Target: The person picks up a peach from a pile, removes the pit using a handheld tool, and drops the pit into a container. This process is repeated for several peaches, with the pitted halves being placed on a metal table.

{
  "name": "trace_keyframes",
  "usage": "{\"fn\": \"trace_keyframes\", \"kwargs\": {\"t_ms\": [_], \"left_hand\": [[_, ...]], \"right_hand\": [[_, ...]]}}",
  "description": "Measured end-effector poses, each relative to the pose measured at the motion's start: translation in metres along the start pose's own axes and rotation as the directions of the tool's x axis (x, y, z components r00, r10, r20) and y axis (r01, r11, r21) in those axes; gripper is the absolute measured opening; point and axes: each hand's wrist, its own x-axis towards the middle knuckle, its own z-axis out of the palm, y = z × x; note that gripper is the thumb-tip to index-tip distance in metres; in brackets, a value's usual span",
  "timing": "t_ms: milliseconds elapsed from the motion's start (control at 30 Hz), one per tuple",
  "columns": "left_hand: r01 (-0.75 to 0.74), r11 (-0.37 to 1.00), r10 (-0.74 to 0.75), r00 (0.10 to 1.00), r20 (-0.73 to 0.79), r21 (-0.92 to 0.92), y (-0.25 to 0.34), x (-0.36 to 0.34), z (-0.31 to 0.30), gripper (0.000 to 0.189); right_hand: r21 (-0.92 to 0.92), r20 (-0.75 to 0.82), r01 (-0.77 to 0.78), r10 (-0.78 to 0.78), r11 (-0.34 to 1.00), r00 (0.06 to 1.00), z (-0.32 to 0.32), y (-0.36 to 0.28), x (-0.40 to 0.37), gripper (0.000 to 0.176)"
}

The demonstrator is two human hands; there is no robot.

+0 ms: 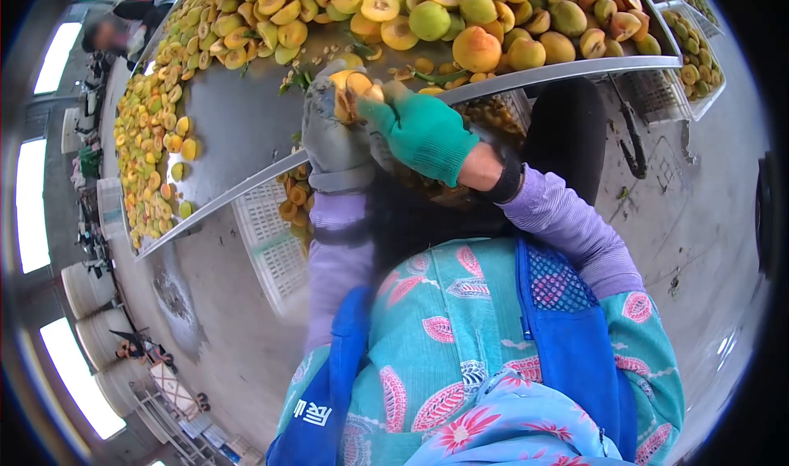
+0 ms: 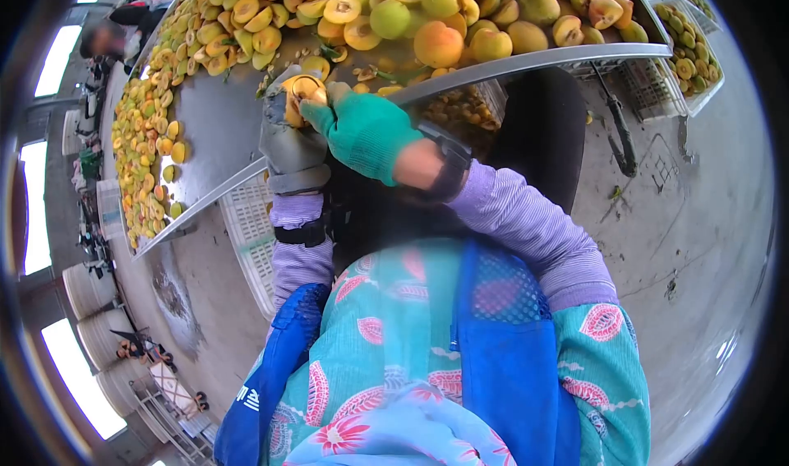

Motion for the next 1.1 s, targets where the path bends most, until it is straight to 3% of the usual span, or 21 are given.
{"fn": "trace_keyframes", "kwargs": {"t_ms": [67, 133, 200, 267, 367, 467, 500, 567, 667, 700, 800, 900, 1033, 1100], "left_hand": [[0.087, 0.991, -0.089, 0.996, -0.006, -0.100, 0.004, -0.005, -0.002, 0.029], [0.077, 0.992, -0.079, 0.997, -0.017, -0.099, 0.011, -0.003, -0.003, 0.026], [-0.024, 1.000, 0.025, 0.999, -0.041, 0.014, 0.020, 0.000, -0.005, 0.025], [0.171, 0.944, -0.192, 0.980, -0.046, -0.282, 0.017, 0.000, -0.001, 0.027], [0.263, 0.874, -0.287, 0.958, 0.003, -0.408, 0.018, 0.002, -0.003, 0.028], [0.324, 0.836, -0.349, 0.937, 0.026, -0.443, 0.018, 0.005, -0.004, 0.027], [0.351, 0.812, -0.381, 0.924, 0.033, -0.465, 0.017, 0.007, -0.002, 0.026], [0.339, 0.848, -0.395, 0.917, -0.059, -0.408, 0.016, 0.010, 0.002, 0.024], [0.325, 0.837, -0.422, 0.896, -0.141, -0.441, 0.021, 0.012, 0.012, 0.023], [0.320, 0.822, -0.434, 0.888, -0.154, -0.472, 0.027, 0.014, 0.014, 0.023], [0.464, 0.838, -0.468, 0.882, 0.058, -0.287, 0.037, 0.029, 0.006, 0.023], [0.449, 0.866, -0.434, 0.894, 0.116, -0.219, 0.033, 0.038, 0.006, 0.021], [0.502, 0.840, -0.473, 0.863, 0.175, -0.205, 0.020, 0.034, 0.005, 0.021], [0.530, 0.846, -0.486, 0.811, 0.326, -0.058, 0.020, 0.040, 0.000, 0.023]], "right_hand": [[-0.022, 0.018, 0.024, -0.024, 0.999, 1.000, 0.004, 0.000, 0.001, 0.045], [-0.078, 0.056, 0.062, -0.057, 0.995, 0.997, -0.001, -0.004, 0.000, 0.044], [-0.123, 0.079, 0.104, -0.095, 0.987, 0.992, 0.000, 0.001, 0.001, 0.044], [-0.155, 0.089, 0.145, -0.133, 0.977, 0.987, 0.008, 0.018, 0.004, 0.043], [-0.299, 0.154, 0.303, -0.267, 0.905, 0.951, -0.011, 0.012, 0.000, 0.044], [-0.019, 0.265, 0.008, -0.003, 1.000, 0.964, -0.008, 0.015, 0.003, 0.043], [0.117, 0.198, -0.002, -0.021, 0.993, 0.980, 0.001, 0.017, 0.001, 0.043], [0.375, 0.051, 0.013, -0.035, 0.927, 0.998, 0.024, 0.017, -0.004, 0.044], [0.600, 0.163, -0.246, 0.184, 0.761, 0.969, 0.024, 0.001, -0.011, 0.045], [0.612, 0.195, -0.287, 0.211, 0.737, 0.958, 0.021, -0.001, -0.013, 0.047], [0.743, 0.314, -0.407, 0.261, 0.531, 0.913, 0.027, 0.004, -0.008, 0.047], [0.817, 0.049, -0.167, 0.222, 0.552, 0.974, 0.035, -0.007, -0.011, 0.047], [0.738, 0.312, -0.366, 0.195, 0.566, 0.930, 0.021, 0.012, -0.005, 0.044], [0.643, 0.444, -0.440, 0.163, 0.627, 0.881, 0.003, 0.017, -0.005, 0.044]]}}
